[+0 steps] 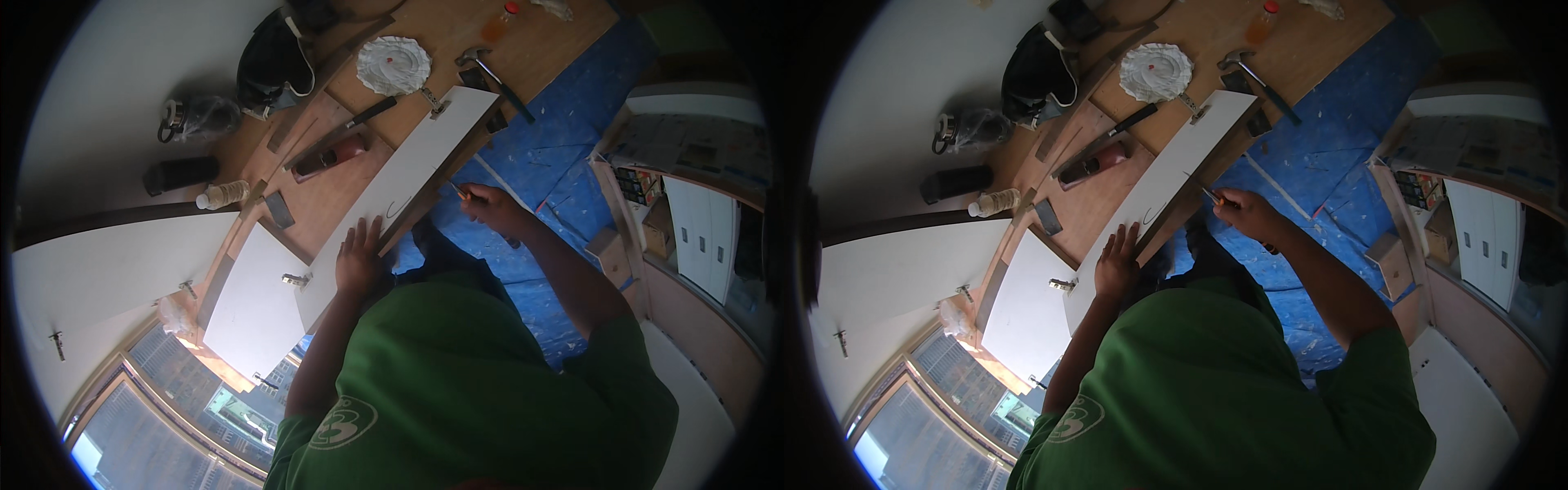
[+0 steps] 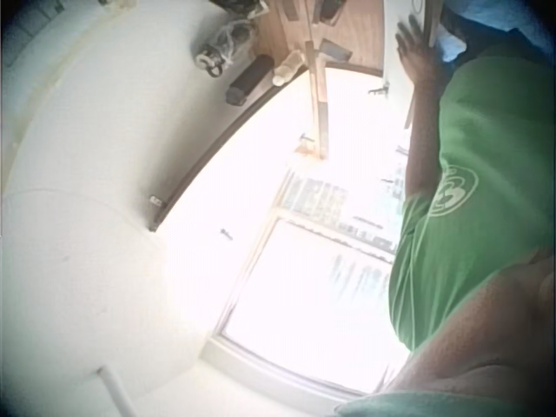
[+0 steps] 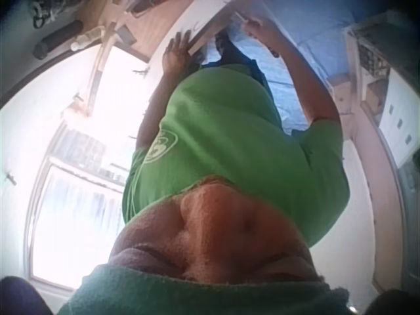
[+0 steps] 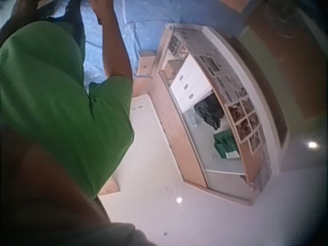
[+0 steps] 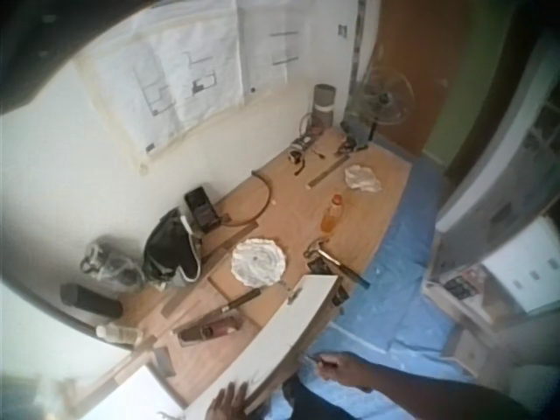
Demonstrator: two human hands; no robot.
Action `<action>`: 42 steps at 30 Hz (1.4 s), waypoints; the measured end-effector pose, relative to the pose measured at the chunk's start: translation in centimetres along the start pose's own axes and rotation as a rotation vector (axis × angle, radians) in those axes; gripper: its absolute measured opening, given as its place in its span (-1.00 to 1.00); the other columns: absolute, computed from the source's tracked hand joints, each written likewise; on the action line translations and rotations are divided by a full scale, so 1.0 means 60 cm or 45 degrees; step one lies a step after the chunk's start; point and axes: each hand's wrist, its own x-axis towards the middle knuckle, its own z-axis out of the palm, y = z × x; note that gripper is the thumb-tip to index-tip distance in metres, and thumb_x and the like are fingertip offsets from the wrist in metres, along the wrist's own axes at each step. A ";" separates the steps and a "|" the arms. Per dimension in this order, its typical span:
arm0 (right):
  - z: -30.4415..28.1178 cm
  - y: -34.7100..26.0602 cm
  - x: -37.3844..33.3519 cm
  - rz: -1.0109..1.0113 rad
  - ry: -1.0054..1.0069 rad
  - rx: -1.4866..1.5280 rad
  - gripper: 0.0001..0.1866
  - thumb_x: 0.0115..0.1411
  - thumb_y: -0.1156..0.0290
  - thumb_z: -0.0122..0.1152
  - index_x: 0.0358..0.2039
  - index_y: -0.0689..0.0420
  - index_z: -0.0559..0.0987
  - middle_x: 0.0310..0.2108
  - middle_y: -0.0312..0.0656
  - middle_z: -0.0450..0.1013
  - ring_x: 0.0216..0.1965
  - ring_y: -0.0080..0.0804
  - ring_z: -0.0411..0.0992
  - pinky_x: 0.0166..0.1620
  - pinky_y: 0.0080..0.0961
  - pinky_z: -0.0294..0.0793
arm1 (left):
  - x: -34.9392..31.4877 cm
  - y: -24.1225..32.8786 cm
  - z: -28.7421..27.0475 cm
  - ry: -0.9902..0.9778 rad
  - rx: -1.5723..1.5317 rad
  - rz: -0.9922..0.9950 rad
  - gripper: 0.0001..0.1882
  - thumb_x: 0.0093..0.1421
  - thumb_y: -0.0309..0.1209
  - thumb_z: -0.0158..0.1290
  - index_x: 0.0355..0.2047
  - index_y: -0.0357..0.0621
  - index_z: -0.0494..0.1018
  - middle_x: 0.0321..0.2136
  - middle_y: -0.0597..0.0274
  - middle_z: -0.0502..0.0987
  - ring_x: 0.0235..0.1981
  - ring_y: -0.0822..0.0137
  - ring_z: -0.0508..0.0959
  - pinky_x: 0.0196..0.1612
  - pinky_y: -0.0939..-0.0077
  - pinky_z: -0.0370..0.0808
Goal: The person uses a chisel and utility knife to carve and trim the edge of a white cabinet door, then sands the surface with a sanding block. The work is performed on a workbench with tools and materials visible nearby.
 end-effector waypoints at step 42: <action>-0.031 -0.008 0.056 -0.368 0.265 -0.156 -0.68 0.49 0.29 0.08 0.10 0.23 0.47 -0.37 -0.23 0.47 -0.46 -0.51 0.51 -0.34 -0.48 0.56 | 0.003 0.001 -0.007 -0.024 -0.042 -0.015 -0.23 0.20 -0.43 0.03 0.45 0.26 0.19 0.39 -0.04 0.31 0.33 -0.23 0.38 0.32 -0.12 0.40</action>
